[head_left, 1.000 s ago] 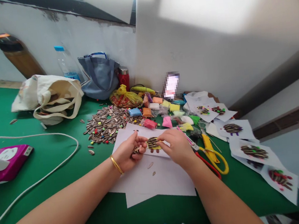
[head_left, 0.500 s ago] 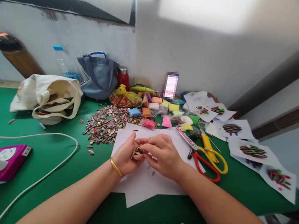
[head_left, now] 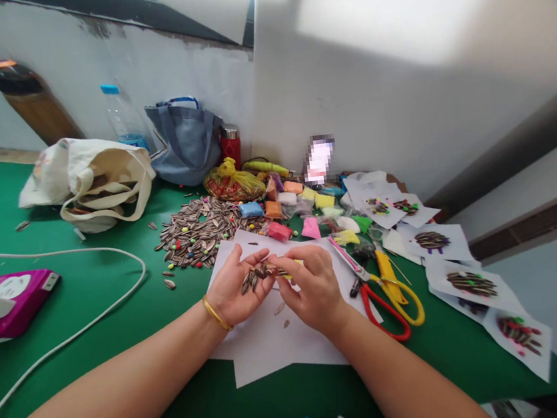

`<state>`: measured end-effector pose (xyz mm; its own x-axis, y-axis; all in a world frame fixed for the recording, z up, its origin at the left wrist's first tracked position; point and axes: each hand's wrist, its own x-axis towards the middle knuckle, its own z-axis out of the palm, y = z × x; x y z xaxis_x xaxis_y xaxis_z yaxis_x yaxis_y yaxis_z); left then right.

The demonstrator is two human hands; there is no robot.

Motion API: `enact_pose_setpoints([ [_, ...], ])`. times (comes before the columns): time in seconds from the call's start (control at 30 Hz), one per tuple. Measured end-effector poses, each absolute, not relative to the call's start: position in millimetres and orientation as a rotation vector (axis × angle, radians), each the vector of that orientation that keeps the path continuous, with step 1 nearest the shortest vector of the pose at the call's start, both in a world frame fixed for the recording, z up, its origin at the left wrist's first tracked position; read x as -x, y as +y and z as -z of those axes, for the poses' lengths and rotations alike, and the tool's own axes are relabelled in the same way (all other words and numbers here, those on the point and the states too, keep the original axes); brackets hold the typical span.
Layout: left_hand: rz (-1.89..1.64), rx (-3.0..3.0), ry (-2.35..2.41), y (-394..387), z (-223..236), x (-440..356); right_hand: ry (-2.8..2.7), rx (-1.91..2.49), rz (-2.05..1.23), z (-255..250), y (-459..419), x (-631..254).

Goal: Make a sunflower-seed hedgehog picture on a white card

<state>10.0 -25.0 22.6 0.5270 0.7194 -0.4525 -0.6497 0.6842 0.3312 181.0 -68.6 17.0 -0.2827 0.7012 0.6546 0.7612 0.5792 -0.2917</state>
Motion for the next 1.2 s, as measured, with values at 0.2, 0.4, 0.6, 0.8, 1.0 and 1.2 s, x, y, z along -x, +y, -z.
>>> enact_pose_setpoints([
  [0.2,-0.817,-0.155,0.638,-25.7,-25.3,-10.6,-2.045,1.237,0.066,-11.8,-61.7,-182.9],
  [0.4,-0.819,-0.150,0.621,-26.8,-24.2,-12.1,-2.028,1.180,-0.060,-13.4,-58.1,-184.7],
  [0.6,-0.750,-0.179,0.569,-28.6,-20.3,-14.1,-2.027,1.159,-0.102,-10.7,-55.5,-186.9],
  [0.8,-0.749,-0.170,0.484,-27.6,-20.3,-13.1,-2.027,1.213,-0.108,-15.6,-55.9,-188.4],
  [1.0,-0.723,-0.207,0.501,-27.5,-21.3,-10.9,-2.014,1.203,-0.106,-18.6,-57.9,-186.6],
  [1.2,-0.705,-0.194,0.466,-29.0,-20.9,-11.7,-2.084,1.283,-0.157,-15.4,-57.6,-182.5],
])
